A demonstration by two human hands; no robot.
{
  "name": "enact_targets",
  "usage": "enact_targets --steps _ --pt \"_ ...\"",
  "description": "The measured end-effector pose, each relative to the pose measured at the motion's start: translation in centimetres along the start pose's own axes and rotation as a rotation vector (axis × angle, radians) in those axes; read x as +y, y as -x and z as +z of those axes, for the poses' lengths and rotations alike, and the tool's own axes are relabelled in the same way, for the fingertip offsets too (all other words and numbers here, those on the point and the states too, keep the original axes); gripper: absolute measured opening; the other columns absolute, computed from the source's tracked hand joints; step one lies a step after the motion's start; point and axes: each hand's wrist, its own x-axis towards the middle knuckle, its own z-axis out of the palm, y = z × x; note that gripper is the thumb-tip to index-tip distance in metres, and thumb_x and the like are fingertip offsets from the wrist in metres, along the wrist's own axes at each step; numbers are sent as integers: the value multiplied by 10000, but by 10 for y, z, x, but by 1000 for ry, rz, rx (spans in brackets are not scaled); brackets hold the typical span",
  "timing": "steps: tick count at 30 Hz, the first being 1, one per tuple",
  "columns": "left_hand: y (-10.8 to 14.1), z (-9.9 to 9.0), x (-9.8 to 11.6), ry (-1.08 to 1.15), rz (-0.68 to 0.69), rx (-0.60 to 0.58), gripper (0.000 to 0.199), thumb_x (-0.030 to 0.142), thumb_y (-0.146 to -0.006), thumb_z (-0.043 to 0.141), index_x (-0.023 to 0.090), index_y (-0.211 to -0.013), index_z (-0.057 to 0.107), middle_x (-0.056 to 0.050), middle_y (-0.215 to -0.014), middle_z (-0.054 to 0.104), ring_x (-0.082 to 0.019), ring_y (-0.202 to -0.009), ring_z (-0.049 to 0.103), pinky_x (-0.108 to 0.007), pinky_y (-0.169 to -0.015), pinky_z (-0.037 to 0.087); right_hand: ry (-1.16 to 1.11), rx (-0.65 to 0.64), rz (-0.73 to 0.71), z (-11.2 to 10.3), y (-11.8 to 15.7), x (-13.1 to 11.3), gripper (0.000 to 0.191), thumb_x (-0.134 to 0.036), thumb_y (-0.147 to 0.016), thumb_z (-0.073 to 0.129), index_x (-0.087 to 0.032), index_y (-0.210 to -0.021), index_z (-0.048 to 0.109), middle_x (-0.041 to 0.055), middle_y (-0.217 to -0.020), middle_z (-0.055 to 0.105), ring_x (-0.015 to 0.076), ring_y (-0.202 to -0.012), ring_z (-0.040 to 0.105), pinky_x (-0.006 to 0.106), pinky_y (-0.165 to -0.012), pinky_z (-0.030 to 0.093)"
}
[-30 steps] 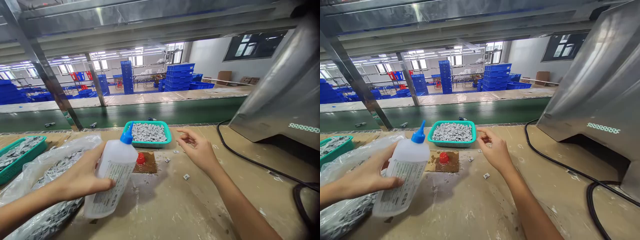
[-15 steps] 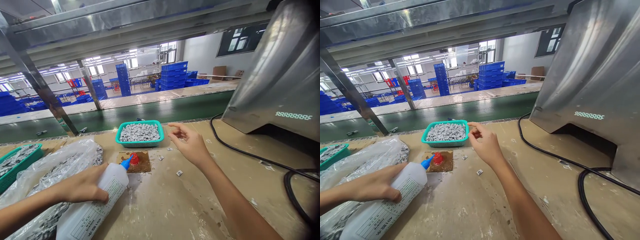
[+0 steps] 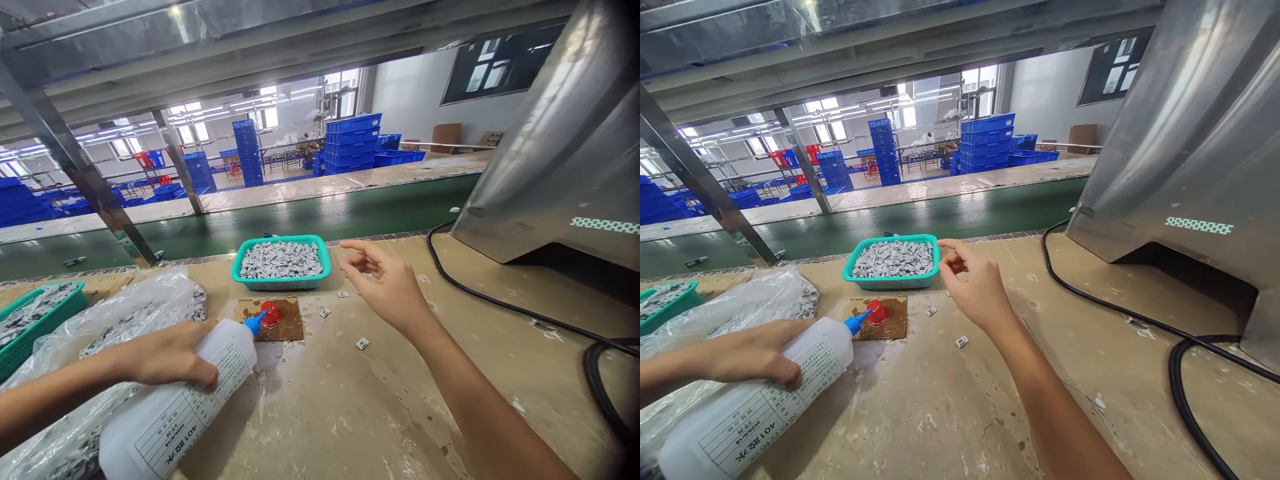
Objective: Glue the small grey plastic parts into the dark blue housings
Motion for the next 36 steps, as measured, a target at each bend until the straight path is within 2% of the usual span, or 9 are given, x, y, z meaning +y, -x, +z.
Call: enact_targets --steps 7,14,17,21,23,26,30,33,36 --pt "-2 3 -6 -14 -13 49 345 306 -604 563 207 -935 554 13 -825 618 -207 -775 568 -246 -606 407 20 -23 -1 0 -1 -2 284 -210 -728 519 -176 -1005 575 -1 -715 607 123 -653 569 258 -680 478" --pt "6 9 -14 28 91 267 441 288 -546 613 203 -964 503 9 -869 590 -210 -792 543 -274 -643 417 54 -47 77 1 -2 1 288 -258 -725 508 -204 -999 581 -2 -700 609 145 -673 582 289 -693 480" --pt "18 17 -13 160 166 396 483 241 -531 623 221 -994 488 12 -892 583 -213 -813 545 -280 -649 437 83 -70 108 5 -3 8 292 -323 -724 504 -197 -971 596 23 -735 629 172 -691 597 304 -664 488" --pt "32 20 -18 494 294 533 543 241 -563 633 253 -1070 441 2 -959 586 -225 -864 567 -312 -694 478 159 -175 70 20 -15 12 269 -355 -730 464 -185 -863 624 57 -816 656 203 -722 612 329 -670 497" --pt "37 7 -25 609 332 633 607 257 -551 665 245 -1103 411 -24 -1018 584 -237 -902 572 -336 -729 485 217 -250 24 32 -29 10 259 -312 -738 439 -177 -858 625 64 -854 657 206 -746 614 335 -698 499" --pt "40 -36 -45 611 292 896 687 284 -525 702 207 -1124 375 -70 -1066 569 -252 -952 560 -361 -768 478 409 -469 -45 53 -53 8 295 -187 -746 394 -150 -940 613 90 -952 636 207 -839 599 336 -763 479" --pt "29 -109 -93 293 33 1336 670 393 -509 699 189 -1072 399 -100 -1072 547 -292 -998 521 -417 -823 433 581 -682 -55 76 -80 13 316 -96 -639 502 -133 -926 631 121 -938 635 245 -868 586 359 -771 449" --pt "9 -142 -139 68 -210 1422 639 431 -512 684 187 -1032 403 -126 -1066 526 -331 -1014 499 -447 -827 407 600 -735 -33 82 -88 18 307 -80 -570 557 -144 -856 651 94 -798 652 237 -765 600 329 -690 452" --pt "-15 -148 -182 56 -347 1413 625 428 -535 660 173 -1034 383 -138 -1040 516 -344 -1004 497 -439 -780 423 611 -744 -22 81 -89 18 221 -59 -542 544 -154 -710 653 66 -686 637 209 -672 586 290 -619 429"
